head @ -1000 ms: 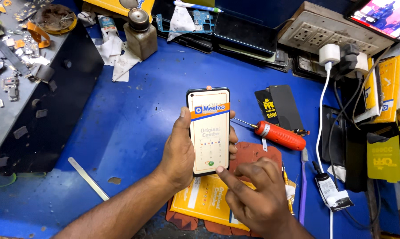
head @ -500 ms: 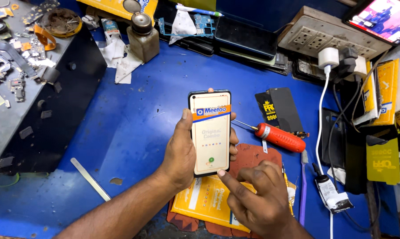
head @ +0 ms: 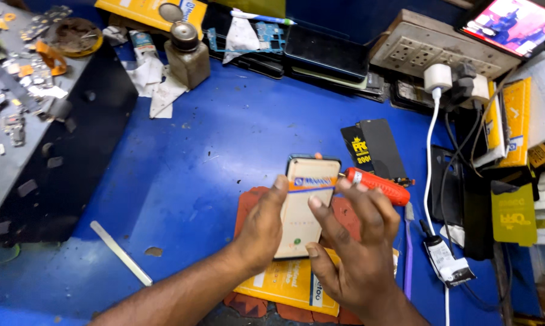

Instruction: The person cleans old adhesive residue off a phone frame with a tool and wipes it, then tests a replacement screen by powering the phone on and tapping the display. They apply adhesive tape to the frame, press the new screen into place, and tap the screen at the end.

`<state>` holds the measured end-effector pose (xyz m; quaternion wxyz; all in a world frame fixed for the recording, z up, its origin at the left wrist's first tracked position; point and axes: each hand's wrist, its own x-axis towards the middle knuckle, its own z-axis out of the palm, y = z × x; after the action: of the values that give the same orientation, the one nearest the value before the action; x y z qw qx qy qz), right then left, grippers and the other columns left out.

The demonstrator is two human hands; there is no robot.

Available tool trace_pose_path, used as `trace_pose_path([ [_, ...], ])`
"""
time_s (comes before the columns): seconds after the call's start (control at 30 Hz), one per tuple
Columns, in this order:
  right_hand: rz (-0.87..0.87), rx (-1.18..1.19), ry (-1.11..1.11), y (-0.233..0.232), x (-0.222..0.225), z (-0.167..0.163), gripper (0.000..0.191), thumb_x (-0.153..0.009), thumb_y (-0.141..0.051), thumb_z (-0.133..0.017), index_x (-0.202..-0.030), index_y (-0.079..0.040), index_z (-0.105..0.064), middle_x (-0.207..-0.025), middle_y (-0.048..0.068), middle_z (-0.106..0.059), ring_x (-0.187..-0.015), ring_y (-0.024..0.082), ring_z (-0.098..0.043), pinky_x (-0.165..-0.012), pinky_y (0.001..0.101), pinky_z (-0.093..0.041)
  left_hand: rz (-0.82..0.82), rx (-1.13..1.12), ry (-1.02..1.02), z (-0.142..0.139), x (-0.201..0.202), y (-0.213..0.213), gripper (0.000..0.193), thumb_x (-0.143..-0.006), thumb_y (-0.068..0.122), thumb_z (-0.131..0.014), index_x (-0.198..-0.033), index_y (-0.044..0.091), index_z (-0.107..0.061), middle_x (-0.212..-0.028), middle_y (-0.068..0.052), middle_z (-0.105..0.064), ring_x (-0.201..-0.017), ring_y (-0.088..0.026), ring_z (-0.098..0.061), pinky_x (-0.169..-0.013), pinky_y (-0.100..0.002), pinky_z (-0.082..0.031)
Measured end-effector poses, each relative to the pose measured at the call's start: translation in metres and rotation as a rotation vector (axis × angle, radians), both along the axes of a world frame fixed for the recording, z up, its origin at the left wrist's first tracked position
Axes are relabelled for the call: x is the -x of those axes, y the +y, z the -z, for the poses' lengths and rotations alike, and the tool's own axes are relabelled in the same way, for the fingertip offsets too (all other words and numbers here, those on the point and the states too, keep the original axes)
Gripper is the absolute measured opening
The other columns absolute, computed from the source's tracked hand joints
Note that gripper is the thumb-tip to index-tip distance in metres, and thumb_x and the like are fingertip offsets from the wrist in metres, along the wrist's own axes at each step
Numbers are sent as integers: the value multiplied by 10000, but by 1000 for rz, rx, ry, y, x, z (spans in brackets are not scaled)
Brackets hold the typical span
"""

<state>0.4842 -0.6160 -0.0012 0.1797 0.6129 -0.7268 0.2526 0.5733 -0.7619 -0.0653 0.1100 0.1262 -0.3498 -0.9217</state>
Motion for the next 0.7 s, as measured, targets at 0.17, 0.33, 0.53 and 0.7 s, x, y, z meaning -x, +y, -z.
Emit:
trace_pose_path([
  [0.17,44,-32,-20,-5,-1,-1,554,-952,-436,-634,-1447,-192,-588,-1632,197,-274,-1521,415,-213,-1259,555,-220,-33,229,-42,17,-3,15,638,-1086,519,-320,-1254,-19,-617,-1132,-115,-676,-1049,-163,-617,-945,-331,-511],
  [0.33,64,-11,-1,-3,-1,0,554,-968,-436,-610,-1447,-158,-587,-1615,203,-314,-1512,432,-246,-1254,557,-228,35,126,2,15,-6,14,642,-1070,528,-313,-1263,0,-625,-1126,-111,-696,-1022,-163,-648,-918,-331,-528],
  [0.53,157,138,-81,6,10,-10,502,-994,-357,-587,-1412,-80,-599,-1576,170,-438,-1491,397,-384,-1258,522,-331,93,-30,54,-2,-12,5,690,-1061,570,-283,-1267,3,-617,-972,-124,-724,-837,-210,-722,-761,-367,-613],
  [0.7,231,192,-90,8,18,-19,375,-968,-202,-643,-1312,-55,-663,-1493,140,-550,-1423,347,-495,-1216,467,-430,104,-38,25,-12,-14,0,758,-1050,617,-239,-1280,-7,-602,-976,-111,-720,-857,-187,-725,-771,-358,-623],
])
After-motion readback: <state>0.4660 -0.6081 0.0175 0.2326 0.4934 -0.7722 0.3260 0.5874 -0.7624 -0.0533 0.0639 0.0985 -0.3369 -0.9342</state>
